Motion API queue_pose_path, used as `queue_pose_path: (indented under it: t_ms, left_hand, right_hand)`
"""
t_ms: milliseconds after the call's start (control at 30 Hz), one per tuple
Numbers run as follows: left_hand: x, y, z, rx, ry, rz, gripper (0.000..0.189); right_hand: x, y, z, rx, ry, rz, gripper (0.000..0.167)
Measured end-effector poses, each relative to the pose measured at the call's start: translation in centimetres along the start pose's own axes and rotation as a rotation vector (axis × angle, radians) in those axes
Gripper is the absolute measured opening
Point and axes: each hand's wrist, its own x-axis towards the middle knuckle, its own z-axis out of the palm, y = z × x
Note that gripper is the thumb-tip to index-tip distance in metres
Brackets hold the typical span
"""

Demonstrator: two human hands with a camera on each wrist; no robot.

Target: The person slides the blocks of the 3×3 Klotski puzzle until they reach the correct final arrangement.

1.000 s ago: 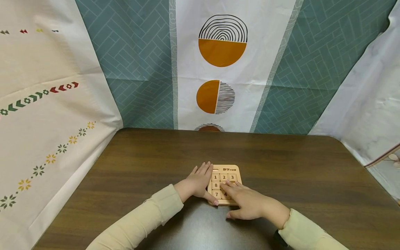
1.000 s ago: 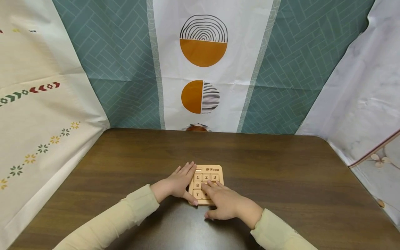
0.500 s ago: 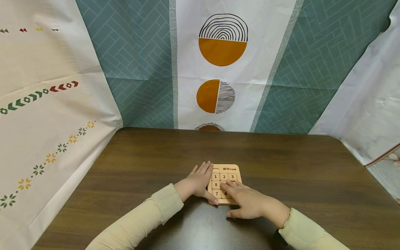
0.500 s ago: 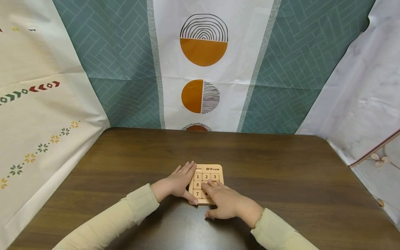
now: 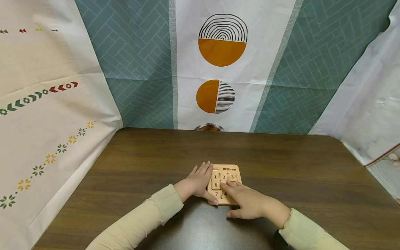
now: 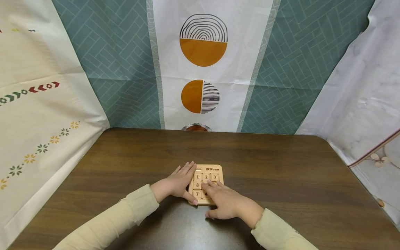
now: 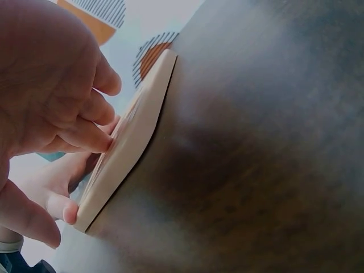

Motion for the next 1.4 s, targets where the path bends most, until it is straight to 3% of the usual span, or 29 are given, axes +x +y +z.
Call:
queue_pose_path:
  t_ms: [467,1400]
  left_hand:
    - [-0.03,0.01,-0.01,0.007,-0.002,0.0,0.127]
    - [-0.41,0.26,-0.43,-0.02,-0.008,-0.001,0.127]
  right_hand:
    - [-0.26,0.4,0.01,-0.002,0.004,0.001,0.082]
    - [-0.37,0.76,-0.22,0.097,-0.016,0.002,0.085]
